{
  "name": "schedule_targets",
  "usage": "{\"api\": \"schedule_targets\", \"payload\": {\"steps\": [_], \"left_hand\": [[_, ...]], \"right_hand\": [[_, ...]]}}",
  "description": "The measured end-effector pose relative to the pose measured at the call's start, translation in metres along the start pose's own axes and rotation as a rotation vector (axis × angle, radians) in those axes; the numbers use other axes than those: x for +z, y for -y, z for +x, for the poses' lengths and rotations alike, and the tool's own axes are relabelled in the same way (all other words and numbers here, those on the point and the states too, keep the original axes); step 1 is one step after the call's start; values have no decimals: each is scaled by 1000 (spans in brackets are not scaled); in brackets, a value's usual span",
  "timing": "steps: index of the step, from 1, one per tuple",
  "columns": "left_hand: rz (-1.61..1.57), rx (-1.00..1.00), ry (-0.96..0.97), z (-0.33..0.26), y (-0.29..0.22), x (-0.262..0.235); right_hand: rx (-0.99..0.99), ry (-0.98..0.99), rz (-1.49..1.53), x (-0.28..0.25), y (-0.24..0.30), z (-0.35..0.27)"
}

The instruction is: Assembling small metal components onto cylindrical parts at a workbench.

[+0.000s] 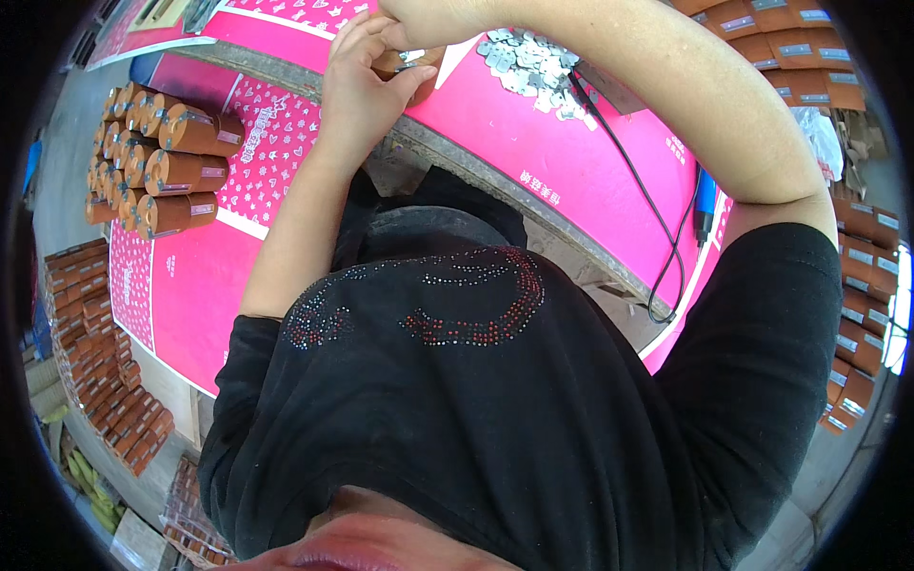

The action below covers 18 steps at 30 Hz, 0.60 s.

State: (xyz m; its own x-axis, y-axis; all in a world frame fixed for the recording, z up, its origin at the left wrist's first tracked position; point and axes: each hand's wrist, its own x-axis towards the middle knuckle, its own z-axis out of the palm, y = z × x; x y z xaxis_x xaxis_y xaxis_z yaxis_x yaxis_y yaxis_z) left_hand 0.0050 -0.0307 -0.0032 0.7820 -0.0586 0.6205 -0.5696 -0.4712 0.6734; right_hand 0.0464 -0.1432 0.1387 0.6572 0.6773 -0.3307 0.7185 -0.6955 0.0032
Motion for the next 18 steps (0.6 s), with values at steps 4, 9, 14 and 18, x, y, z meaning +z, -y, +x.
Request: {"api": "schedule_targets", "payload": {"steps": [4, 9, 14, 18], "left_hand": [[5, 24, 7, 1, 2, 1], [-66, 11, -13, -1, 3, 5], [-40, -15, -46, -3, 1, 4], [-21, -49, -25, -3, -1, 3]], "right_hand": [[-205, -165, -134, 2, 0, 4], [-238, -19, -203, 8, -13, 14], [-588, -406, -242, 5, -11, -15], [-564, -166, -375, 22, -27, 5]]}}
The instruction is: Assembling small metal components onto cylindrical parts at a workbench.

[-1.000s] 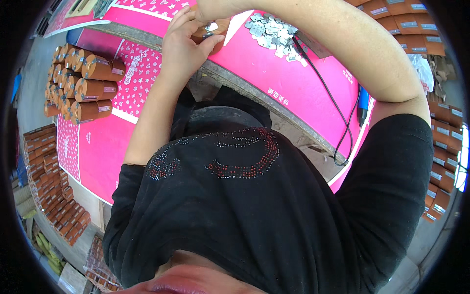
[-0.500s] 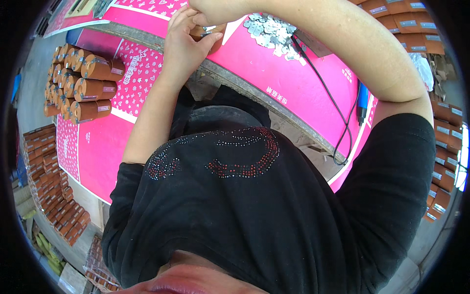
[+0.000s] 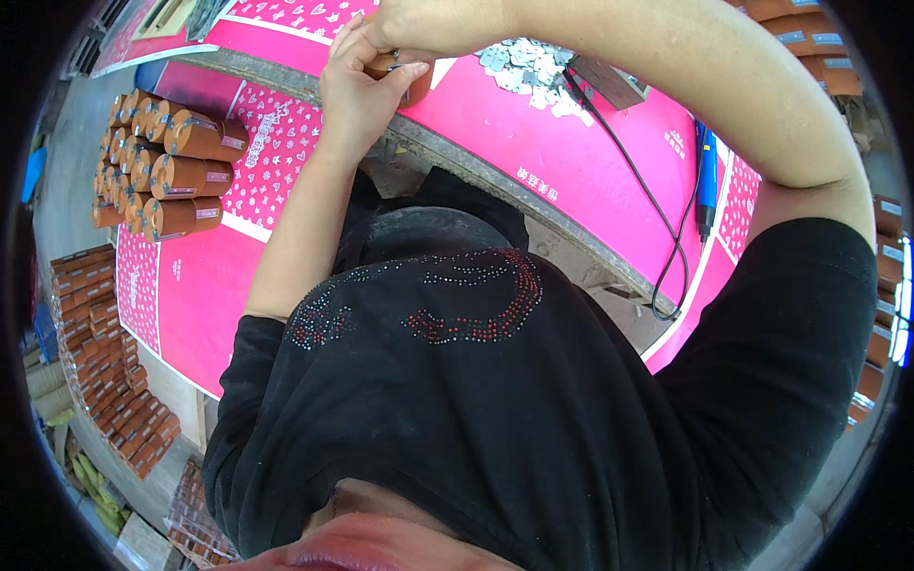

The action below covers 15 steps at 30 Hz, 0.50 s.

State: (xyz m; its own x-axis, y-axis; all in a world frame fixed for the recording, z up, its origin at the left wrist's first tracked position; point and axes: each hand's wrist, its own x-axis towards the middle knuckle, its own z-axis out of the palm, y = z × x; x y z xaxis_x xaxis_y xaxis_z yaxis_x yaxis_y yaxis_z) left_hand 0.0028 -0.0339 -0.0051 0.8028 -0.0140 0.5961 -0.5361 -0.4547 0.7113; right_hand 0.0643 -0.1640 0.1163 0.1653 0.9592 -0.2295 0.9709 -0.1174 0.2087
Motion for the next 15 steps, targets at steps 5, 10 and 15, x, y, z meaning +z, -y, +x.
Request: {"api": "schedule_targets", "payload": {"steps": [5, 10, 15], "left_hand": [[37, 13, 55, 4, -1, -4], [14, 17, 59, 9, -3, -2], [100, 121, 68, 6, 0, -4]], "right_hand": [[-107, -85, -99, -19, 6, -1], [-105, -167, -164, -5, 2, -9], [141, -242, 87, -17, 7, -28]]}}
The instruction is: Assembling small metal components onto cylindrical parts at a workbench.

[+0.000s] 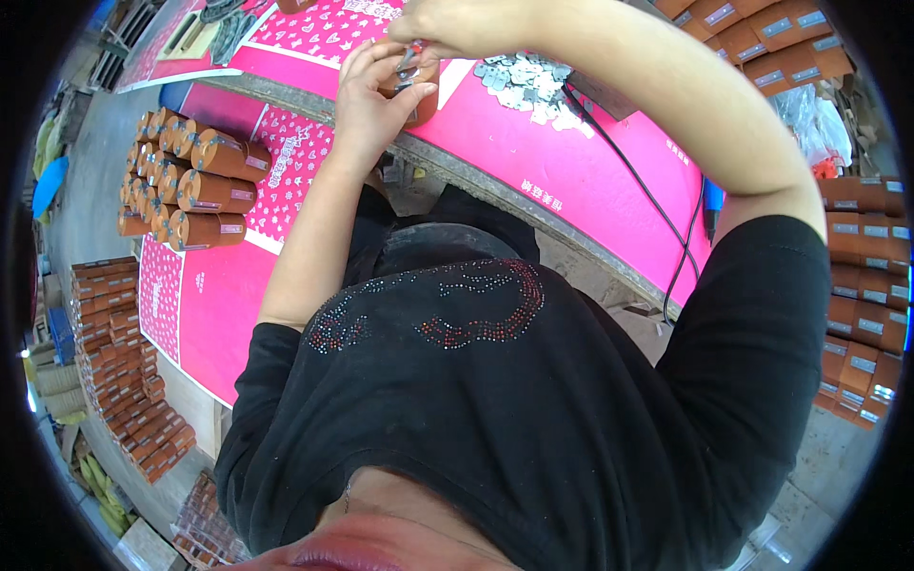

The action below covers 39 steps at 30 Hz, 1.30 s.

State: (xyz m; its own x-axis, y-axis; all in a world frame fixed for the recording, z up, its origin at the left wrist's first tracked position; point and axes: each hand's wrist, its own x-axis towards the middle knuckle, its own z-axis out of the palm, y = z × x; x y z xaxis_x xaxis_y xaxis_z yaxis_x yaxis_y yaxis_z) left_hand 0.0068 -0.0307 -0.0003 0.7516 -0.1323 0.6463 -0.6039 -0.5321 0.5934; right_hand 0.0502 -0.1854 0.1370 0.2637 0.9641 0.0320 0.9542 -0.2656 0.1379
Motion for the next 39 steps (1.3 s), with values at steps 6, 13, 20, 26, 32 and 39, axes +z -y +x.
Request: {"api": "schedule_targets", "payload": {"steps": [6, 13, 20, 26, 32, 39], "left_hand": [[49, -17, -40, -7, -3, 5], [75, 122, -134, -11, -4, 17], [52, 120, -142, -13, 0, 10], [24, 154, -194, -18, -5, 20], [-31, 139, -250, -24, 0, 19], [-80, 240, -286, -21, 8, 19]], "right_hand": [[353, -103, 15, 18, 10, -49], [544, -306, 207, 57, 27, -78], [819, -326, 498, 83, 47, -80], [824, -478, 605, 109, 65, -84], [878, -399, 688, 113, 79, -70], [852, -456, 726, 122, 86, -68]]}}
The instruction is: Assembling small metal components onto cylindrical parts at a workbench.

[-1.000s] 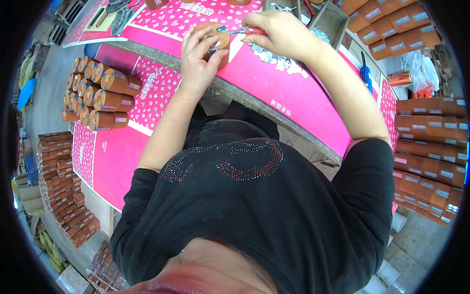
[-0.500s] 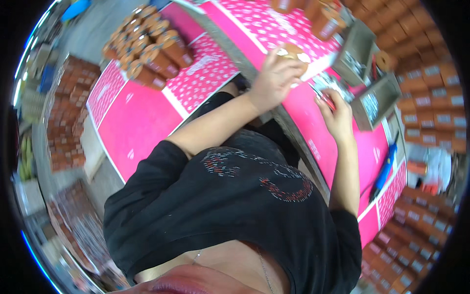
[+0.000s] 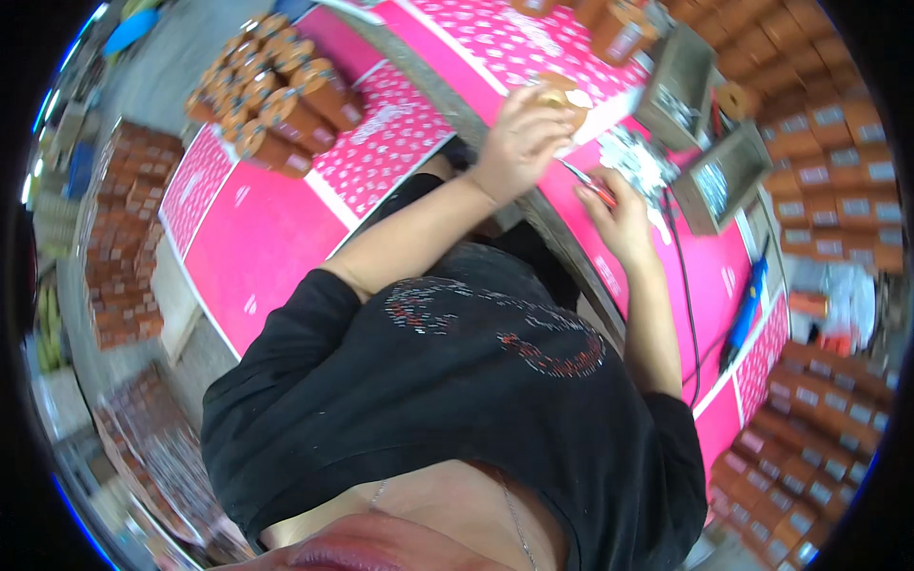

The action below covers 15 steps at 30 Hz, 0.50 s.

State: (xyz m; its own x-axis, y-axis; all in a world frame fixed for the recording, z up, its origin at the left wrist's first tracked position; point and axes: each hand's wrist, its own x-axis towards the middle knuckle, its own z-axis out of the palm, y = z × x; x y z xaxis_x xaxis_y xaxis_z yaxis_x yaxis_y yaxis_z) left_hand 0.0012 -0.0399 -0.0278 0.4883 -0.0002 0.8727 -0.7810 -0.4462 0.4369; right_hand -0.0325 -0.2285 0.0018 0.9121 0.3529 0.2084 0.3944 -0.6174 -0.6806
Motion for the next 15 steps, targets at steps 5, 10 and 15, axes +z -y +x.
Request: {"api": "schedule_targets", "payload": {"steps": [5, 10, 15], "left_hand": [[11, -126, 34, 2, 4, -13], [175, -315, 336, 21, 2, -22], [30, -588, 508, 32, -6, -42]], "right_hand": [[152, -45, 203, 17, -24, -12], [209, -151, 231, 30, -41, -22], [116, -197, 84, 41, -41, -20]]}}
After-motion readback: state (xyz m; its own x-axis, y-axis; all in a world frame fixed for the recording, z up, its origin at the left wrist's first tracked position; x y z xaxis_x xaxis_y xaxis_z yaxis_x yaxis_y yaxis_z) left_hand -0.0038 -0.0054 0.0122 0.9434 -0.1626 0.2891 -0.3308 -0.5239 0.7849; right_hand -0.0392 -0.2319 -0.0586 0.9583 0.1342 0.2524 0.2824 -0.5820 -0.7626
